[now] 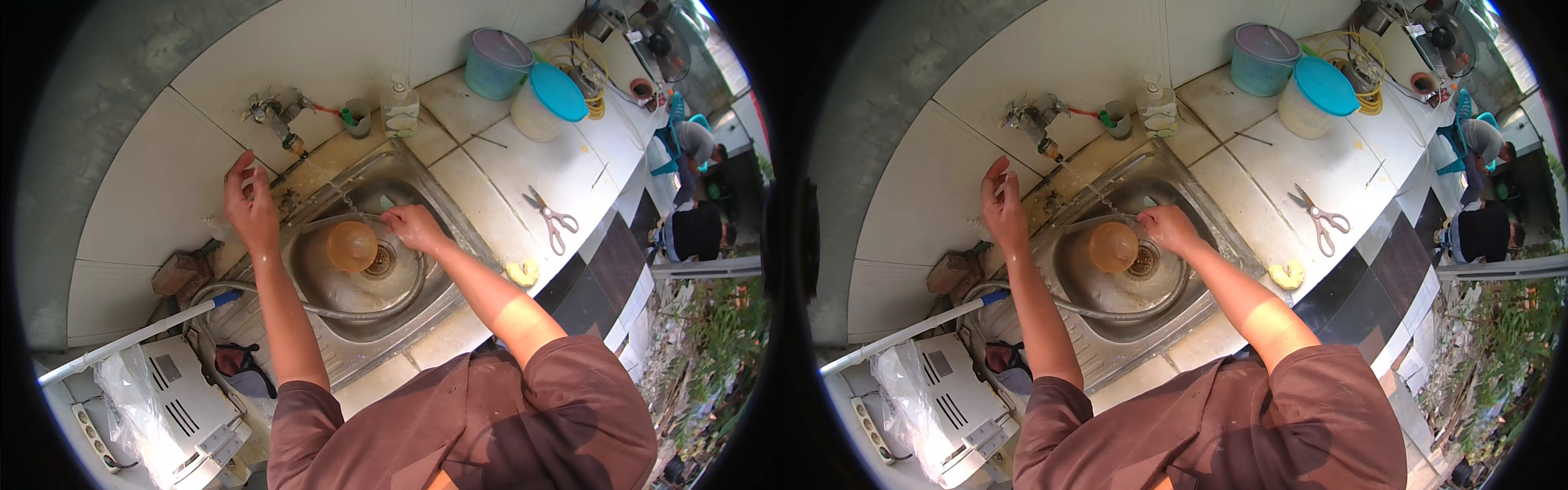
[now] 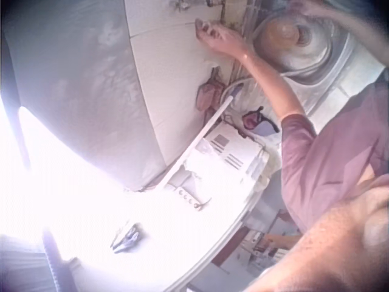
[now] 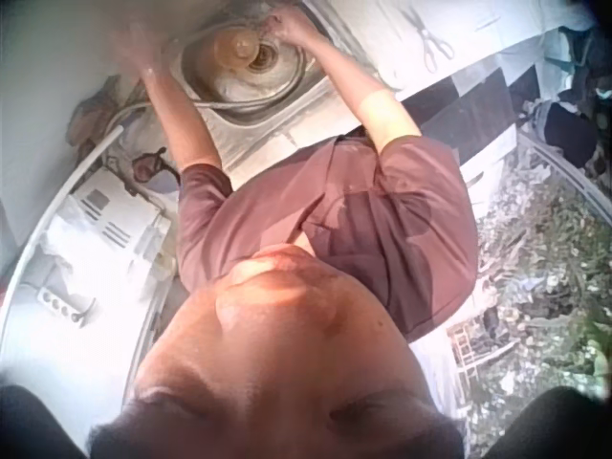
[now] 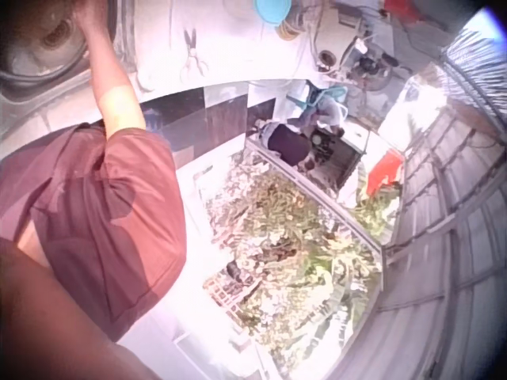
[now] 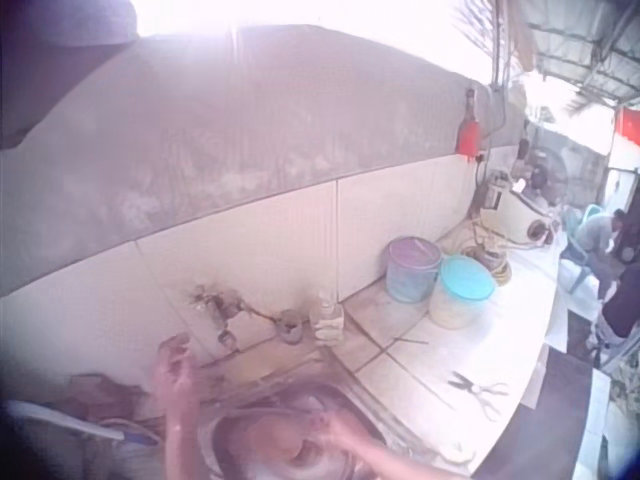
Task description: The person washes a bowl, measures powder from a container into the bowl, adds water, and mixes it with a spatula until it reaches a paste-like consistency, then transfers the mixture onto a dental tray.
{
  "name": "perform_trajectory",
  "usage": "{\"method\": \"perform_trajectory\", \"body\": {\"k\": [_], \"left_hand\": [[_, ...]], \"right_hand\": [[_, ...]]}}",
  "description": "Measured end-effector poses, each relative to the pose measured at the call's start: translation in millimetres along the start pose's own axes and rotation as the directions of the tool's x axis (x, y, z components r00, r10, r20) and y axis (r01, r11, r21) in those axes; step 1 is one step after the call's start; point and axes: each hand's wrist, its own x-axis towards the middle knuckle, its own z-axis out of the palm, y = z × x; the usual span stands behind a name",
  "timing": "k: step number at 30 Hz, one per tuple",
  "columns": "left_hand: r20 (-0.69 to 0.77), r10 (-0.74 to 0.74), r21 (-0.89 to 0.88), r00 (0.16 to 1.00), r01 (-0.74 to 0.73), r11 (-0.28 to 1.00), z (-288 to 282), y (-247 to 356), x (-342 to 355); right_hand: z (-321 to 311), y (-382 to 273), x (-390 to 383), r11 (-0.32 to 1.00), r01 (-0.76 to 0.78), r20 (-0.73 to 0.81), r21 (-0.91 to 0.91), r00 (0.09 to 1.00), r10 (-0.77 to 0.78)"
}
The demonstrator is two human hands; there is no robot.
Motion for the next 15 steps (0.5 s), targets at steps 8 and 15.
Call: {"method": "perform_trajectory", "body": {"k": [8,15], "left_hand": [[-0.055,-0.285,-0.391,0.957,0.242,0.888,69,-36,55],[0.154,-0.588,-0.313,0.794,0.604,0.733,130,-134,-66]], "right_hand": [[86,-45,139,0.125,-0.036,0.011,0.991,0.981,0.196],[81,-80,134,0.620,0.327,-0.467,0.713,0.881,0.073]]}}
